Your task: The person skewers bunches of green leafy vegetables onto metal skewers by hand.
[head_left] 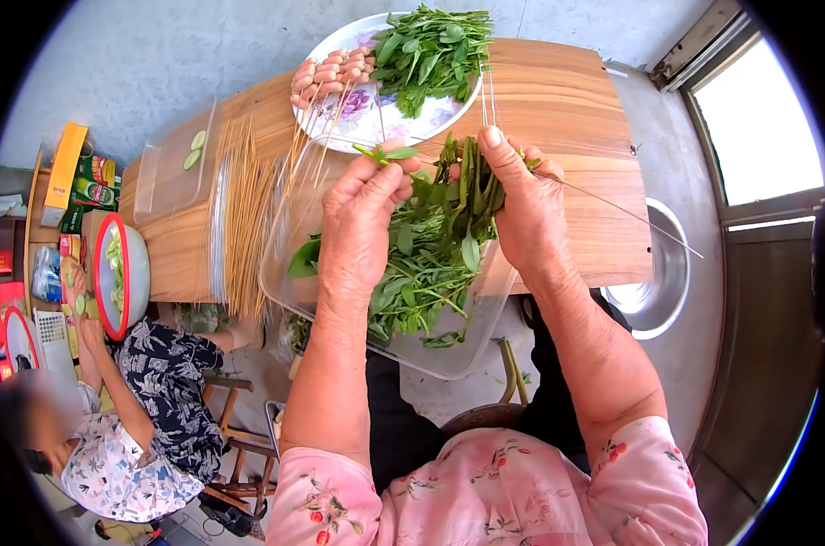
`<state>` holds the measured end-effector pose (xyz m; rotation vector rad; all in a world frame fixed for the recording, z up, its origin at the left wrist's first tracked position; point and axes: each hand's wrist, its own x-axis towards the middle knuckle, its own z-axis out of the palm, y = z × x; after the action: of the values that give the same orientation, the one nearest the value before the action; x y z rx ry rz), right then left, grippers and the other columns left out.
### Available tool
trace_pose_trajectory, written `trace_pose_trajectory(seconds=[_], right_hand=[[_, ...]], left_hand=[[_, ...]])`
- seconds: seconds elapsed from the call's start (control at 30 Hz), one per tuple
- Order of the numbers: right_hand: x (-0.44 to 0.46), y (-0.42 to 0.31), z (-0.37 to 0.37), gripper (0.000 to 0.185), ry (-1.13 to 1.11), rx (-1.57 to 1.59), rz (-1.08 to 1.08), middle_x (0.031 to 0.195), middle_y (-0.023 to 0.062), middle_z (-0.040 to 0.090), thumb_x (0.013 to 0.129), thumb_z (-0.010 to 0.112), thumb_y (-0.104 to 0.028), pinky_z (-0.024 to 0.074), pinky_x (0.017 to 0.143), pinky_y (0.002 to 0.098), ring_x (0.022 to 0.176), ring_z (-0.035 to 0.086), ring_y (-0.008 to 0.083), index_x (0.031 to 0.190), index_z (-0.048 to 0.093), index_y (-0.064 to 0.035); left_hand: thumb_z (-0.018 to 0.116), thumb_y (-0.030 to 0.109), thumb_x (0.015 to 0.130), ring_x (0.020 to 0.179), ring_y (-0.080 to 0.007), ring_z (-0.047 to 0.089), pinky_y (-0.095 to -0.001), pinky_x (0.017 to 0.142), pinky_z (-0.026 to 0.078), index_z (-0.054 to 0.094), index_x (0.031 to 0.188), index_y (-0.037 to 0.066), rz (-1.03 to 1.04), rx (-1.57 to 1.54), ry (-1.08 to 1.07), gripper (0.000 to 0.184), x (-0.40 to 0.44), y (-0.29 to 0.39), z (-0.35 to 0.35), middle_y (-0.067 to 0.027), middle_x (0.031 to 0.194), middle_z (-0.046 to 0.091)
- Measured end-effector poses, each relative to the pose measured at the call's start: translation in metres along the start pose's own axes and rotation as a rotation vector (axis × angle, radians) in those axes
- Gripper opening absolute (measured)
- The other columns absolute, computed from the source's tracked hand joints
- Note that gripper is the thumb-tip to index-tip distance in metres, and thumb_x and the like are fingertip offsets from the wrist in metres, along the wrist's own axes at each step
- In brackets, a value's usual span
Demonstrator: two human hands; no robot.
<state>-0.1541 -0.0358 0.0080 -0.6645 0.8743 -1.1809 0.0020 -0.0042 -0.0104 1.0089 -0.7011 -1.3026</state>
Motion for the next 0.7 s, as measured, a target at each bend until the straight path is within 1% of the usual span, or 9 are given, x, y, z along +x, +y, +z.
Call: trace_pose_trajectory(seconds=[0.13,0.2,0.23,0.3,0.33,0.5,0.53,0.6,0.7], right_hand=[[-0.0001,0.0017,-0.0018,0.026,-0.033,0.037,-0.001,0.078,0.0086,0.063,0.084,0.064,-0.025,0.052,0.062,0.0285,0.068,0.062,0.0157,0.088,0.06,0.0003],[-0.0025,-0.0004,0.0,0.027,-0.038,-0.031,-0.011,0.077,0.0087,0.063,0.084,0.063,-0.026,0.052,0.062,0.0284,0.068,0.062,0.0155,0.089,0.06,0.0002],[-0.0035,-0.0001,0.0007,0.027,-0.039,-0.031,-0.011,0.077,0.0087,0.063,0.084,0.063,-0.026,0.052,0.062,0.0284,0.068,0.062,0.0155,0.089,0.06,0.0002],[-0.0056,0.0012,0.0029,0.027,-0.027,-0.096,-0.045,0.07,0.0044,0.064,0.085,0.062,-0.029,0.0461,0.055,0.0213,0.059,0.056,0.0068,0.084,0.063,-0.0015],[-0.0065,0.0009,0.0036,0.027,-0.027,-0.096,-0.045,0.07,0.0044,0.064,0.085,0.062,-0.029,0.0461,0.055,0.0213,0.059,0.056,0.0068,0.084,0.063,-0.0015],[-0.0061,0.0045,0.0021,0.033,-0.032,-0.316,-0.111,0.069,0.0014,0.063,0.083,0.063,-0.035,0.044,0.057,0.0224,0.062,0.053,0.0055,0.087,0.065,-0.002],[-0.0067,0.004,0.0025,0.033,-0.032,-0.316,-0.11,0.069,0.0014,0.063,0.083,0.063,-0.035,0.044,0.057,0.0224,0.062,0.053,0.0055,0.087,0.065,-0.002],[-0.0082,0.0024,0.0038,0.027,-0.019,-0.416,-0.117,0.074,0.0067,0.064,0.084,0.063,-0.027,0.0481,0.064,0.0236,0.067,0.059,0.0108,0.088,0.063,-0.0001],[-0.0088,0.0029,0.0042,0.027,-0.02,-0.414,-0.113,0.073,0.0058,0.064,0.085,0.062,-0.027,0.0476,0.064,0.023,0.067,0.059,0.0101,0.088,0.063,-0.0002]], left_hand=[[0.058,0.015,0.086,0.075,-0.0066,0.053,-0.0204,0.068,0.042,0.059,0.11,0.003,0.05,0.029,0.107,0.027,-0.0013,0.0002,0.0066,-0.0027,0.086,0.062],[0.058,0.019,0.087,0.068,-0.0049,0.05,-0.0196,0.062,0.039,0.058,0.114,0.005,0.085,0.202,0.117,0.03,-0.0034,0.0023,0.0069,-0.0008,0.079,0.061],[0.058,0.019,0.087,0.068,-0.0049,0.05,-0.0196,0.062,0.039,0.058,0.114,0.005,0.086,0.202,0.117,0.03,-0.0034,0.0027,0.007,-0.0008,0.079,0.061],[0.058,0.019,0.087,0.062,-0.0051,0.048,-0.0199,0.057,0.038,0.059,0.113,0.007,0.081,0.216,0.182,0.029,-0.0029,0.0031,0.007,-0.0002,0.073,0.061],[0.058,0.019,0.087,0.062,-0.0051,0.048,-0.0199,0.057,0.038,0.059,0.113,0.007,0.081,0.216,0.182,0.029,-0.0028,0.0027,0.0063,-0.0002,0.073,0.061],[0.06,0.023,0.086,0.057,-0.0061,0.046,-0.0195,0.055,0.036,0.065,0.1,0.004,0.035,0.229,0.15,0.024,-0.0042,0.0009,0.0069,-0.0008,0.066,0.059],[0.06,0.023,0.086,0.057,-0.0061,0.046,-0.0195,0.055,0.036,0.065,0.1,0.004,0.034,0.229,0.15,0.024,-0.0046,0.0007,0.0067,-0.0008,0.066,0.059],[0.061,0.022,0.084,0.057,-0.0064,0.046,-0.02,0.054,0.036,0.065,0.096,0.003,0.022,0.232,0.143,0.023,-0.0053,0.0003,0.0064,-0.0012,0.064,0.059],[0.062,0.02,0.083,0.057,-0.0066,0.046,-0.0203,0.053,0.036,0.066,0.095,0.003,0.015,0.25,0.126,0.022,-0.0061,0.001,0.0069,-0.0016,0.064,0.059]])
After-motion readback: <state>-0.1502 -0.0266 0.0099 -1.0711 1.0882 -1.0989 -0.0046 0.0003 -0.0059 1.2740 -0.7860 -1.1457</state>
